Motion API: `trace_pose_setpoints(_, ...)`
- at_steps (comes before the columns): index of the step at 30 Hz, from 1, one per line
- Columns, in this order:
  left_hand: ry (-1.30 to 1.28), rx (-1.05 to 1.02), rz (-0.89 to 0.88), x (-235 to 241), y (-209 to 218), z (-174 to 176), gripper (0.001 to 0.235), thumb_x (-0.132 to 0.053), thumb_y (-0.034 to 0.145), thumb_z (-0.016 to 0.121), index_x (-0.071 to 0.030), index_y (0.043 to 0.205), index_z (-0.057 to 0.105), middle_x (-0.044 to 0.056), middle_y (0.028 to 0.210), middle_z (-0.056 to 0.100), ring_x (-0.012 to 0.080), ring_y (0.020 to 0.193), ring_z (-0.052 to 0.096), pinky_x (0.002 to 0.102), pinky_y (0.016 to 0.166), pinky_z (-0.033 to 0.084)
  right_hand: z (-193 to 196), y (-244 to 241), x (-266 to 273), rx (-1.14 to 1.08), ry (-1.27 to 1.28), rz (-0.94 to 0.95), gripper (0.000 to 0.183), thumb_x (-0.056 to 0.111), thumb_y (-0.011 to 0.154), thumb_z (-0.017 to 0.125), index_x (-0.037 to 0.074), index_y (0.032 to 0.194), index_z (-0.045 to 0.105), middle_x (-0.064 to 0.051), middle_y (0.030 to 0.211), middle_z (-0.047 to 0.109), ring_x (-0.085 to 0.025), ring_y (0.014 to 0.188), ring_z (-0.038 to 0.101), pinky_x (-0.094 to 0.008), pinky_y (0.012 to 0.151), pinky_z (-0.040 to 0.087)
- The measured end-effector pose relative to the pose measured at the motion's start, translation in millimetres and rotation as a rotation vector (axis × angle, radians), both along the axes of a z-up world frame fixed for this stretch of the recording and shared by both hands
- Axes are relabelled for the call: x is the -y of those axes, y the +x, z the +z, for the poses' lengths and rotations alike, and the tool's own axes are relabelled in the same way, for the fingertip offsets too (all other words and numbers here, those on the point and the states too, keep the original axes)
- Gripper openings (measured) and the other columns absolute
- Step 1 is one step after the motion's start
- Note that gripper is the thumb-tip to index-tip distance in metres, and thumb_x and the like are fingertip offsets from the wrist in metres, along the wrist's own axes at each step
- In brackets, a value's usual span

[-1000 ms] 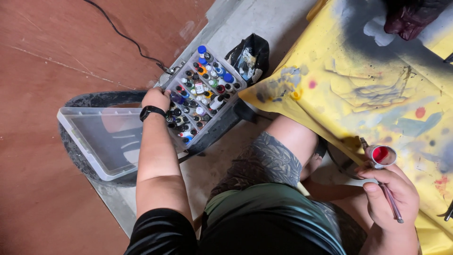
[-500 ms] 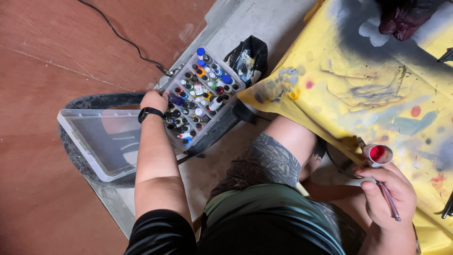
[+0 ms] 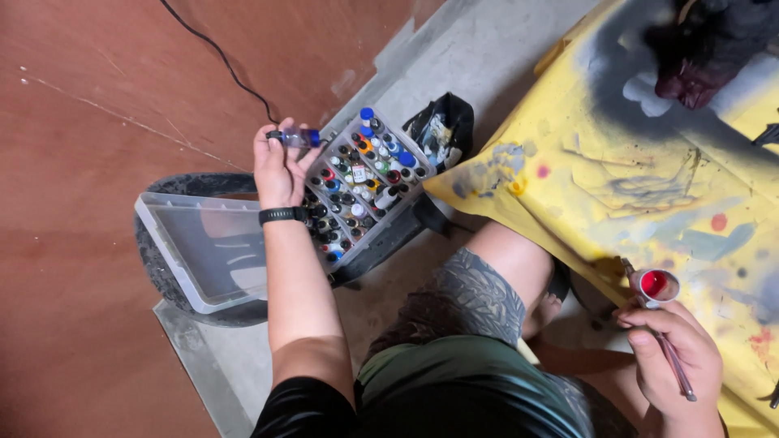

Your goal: Painting a Batman miniature using an airbrush and brushes, including selecting paints from a storage container.

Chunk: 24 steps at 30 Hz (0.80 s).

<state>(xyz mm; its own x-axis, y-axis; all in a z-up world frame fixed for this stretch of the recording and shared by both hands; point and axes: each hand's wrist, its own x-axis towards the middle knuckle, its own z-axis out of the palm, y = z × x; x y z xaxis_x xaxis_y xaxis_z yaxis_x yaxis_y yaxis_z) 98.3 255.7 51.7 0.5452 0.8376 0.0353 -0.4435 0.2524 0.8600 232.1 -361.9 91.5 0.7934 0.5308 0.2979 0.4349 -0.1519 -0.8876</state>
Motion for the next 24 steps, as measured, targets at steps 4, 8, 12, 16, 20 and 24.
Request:
trace_pose_setpoints(4, -0.079, 0.275, -0.234, 40, 18, 31, 0.013, -0.02, 0.108, 0.051, -0.02, 0.122, 0.05, 0.016, 0.143, 0.057, 0.0405, 0.13, 0.061, 0.067, 0.097, 0.058, 1, 1, -1, 0.013, -0.001, 0.007, 0.017, 0.017, 0.1, 0.06, 0.002, 0.104, 0.068, -0.014, 0.105, 0.07, -0.023, 0.102, 0.069, -0.033, 0.099, 0.054)
trace_pose_setpoints(8, -0.194, 0.375, -0.33, 63, 35, 34, 0.015, -0.028, 0.108, 0.056, -0.021, 0.122, 0.056, 0.014, 0.128, 0.063, 0.0385, 0.124, 0.062, 0.051, 0.088, 0.062, -4, 0, 1, 0.018, 0.009, -0.005, 0.014, 0.013, 0.1, 0.061, 0.002, 0.102, 0.068, -0.015, 0.105, 0.07, -0.022, 0.098, 0.069, -0.031, 0.095, 0.054)
trace_pose_setpoints(12, -0.228, 0.393, -0.423, 71, 42, 32, 0.021, -0.025, 0.108, 0.057, -0.019, 0.128, 0.057, 0.013, 0.128, 0.062, 0.0399, 0.129, 0.059, 0.05, 0.088, 0.061, -5, 0, 2, 0.008, 0.011, -0.018, 0.014, 0.014, 0.099, 0.061, 0.003, 0.102, 0.068, -0.013, 0.102, 0.07, -0.021, 0.096, 0.068, -0.03, 0.093, 0.053)
trace_pose_setpoints(16, -0.203, 0.387, -0.519, 79, 41, 38, 0.024, -0.023, 0.106, 0.061, -0.014, 0.128, 0.058, 0.015, 0.131, 0.061, 0.0389, 0.132, 0.059, 0.052, 0.089, 0.061, -7, 0, 3, 0.006, 0.012, -0.022, 0.013, 0.012, 0.1, 0.06, 0.003, 0.102, 0.069, -0.012, 0.102, 0.07, -0.021, 0.096, 0.067, -0.03, 0.093, 0.052)
trace_pose_setpoints(20, 0.512, -0.485, -0.265, 86, 41, 47, 0.02, -0.007, 0.102, 0.057, -0.015, 0.118, 0.066, 0.0, 0.104, 0.067, 0.0078, 0.086, 0.064, 0.025, 0.077, 0.058, -2, -1, 1, 0.007, 0.006, -0.016, 0.012, 0.011, 0.1, 0.06, 0.003, 0.102, 0.069, -0.012, 0.1, 0.071, -0.02, 0.095, 0.067, -0.03, 0.092, 0.052)
trace_pose_setpoints(24, 0.189, -0.178, -0.186, 44, 28, 20, 0.021, -0.021, 0.098, 0.067, -0.01, 0.116, 0.064, 0.013, 0.121, 0.071, 0.0239, 0.111, 0.072, 0.034, 0.093, 0.065, -1, -1, 1, 0.025, 0.002, -0.014, 0.013, 0.013, 0.1, 0.06, 0.002, 0.102, 0.068, -0.012, 0.1, 0.07, -0.02, 0.094, 0.067, -0.03, 0.091, 0.052)
